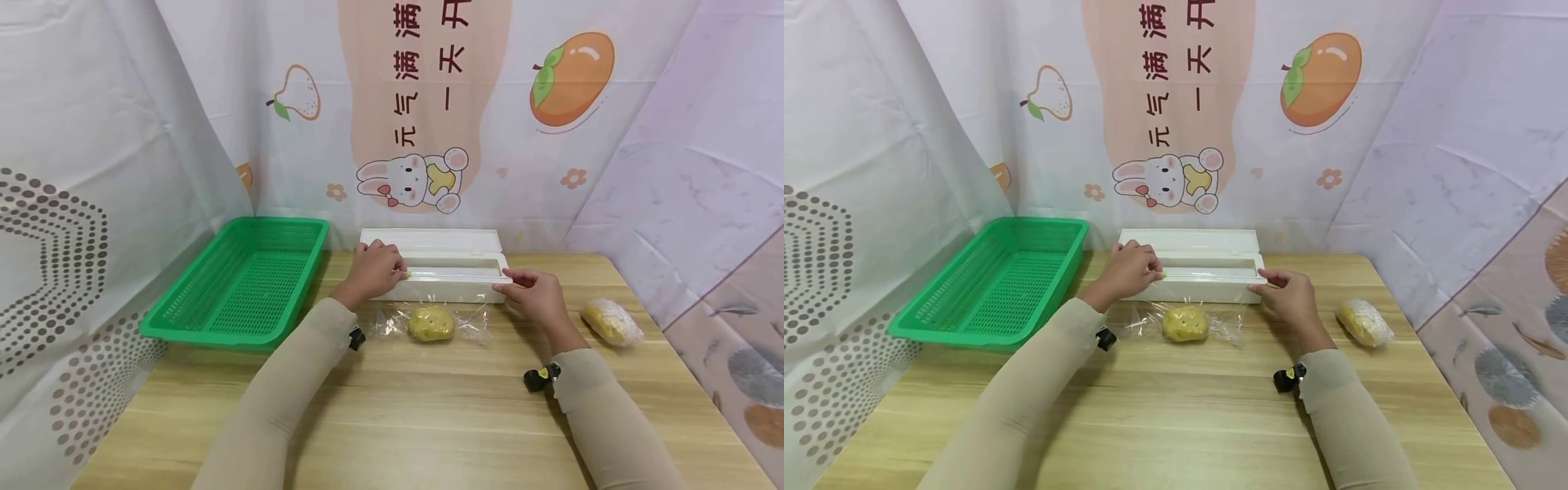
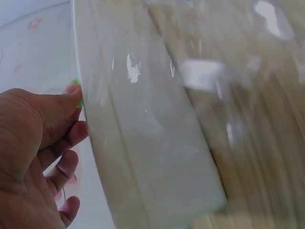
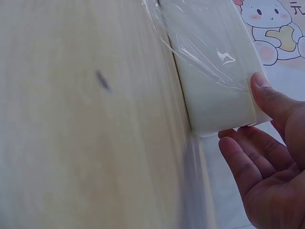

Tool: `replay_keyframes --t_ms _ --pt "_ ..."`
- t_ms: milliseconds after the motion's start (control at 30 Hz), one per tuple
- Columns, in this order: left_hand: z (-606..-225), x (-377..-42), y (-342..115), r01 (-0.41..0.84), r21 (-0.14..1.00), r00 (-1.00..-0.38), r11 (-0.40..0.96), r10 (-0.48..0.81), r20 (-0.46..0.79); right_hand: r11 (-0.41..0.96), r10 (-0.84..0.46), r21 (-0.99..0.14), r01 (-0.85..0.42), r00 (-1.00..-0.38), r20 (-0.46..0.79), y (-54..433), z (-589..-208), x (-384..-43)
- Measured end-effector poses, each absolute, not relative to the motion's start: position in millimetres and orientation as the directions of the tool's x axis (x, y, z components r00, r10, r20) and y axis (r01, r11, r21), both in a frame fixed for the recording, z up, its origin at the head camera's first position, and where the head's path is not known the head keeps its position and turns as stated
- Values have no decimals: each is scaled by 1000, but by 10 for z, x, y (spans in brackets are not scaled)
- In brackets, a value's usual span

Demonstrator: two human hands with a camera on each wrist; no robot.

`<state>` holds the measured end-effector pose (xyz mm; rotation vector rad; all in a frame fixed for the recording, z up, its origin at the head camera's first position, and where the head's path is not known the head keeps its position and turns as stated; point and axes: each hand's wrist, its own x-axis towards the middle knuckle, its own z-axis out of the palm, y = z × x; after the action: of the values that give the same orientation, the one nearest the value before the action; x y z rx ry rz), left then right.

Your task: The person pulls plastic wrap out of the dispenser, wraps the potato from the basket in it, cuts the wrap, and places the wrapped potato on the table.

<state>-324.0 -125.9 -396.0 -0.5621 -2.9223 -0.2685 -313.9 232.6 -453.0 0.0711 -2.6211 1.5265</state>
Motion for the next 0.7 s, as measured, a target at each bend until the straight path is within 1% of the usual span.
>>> replay_keyframes --t_ms 133,267,567,700 --pt "-3977 -3235 -1381 364 177 -924 914 332 188 501 25 -861 -89 -993 117 2348 -4546 -3137" --pt "-3983 -3234 -1466 360 179 -924 916 324 202 495 39 -865 -78 -993 111 2350 -4562 -3147" --pt "-4010 -3200 -1688 294 205 -949 934 260 177 469 7 -879 -83 -995 98 2328 -4568 -3152" --pt "-4028 -3174 -1817 267 203 -955 942 231 186 463 3 -883 -85 -995 97 2319 -4566 -3154"
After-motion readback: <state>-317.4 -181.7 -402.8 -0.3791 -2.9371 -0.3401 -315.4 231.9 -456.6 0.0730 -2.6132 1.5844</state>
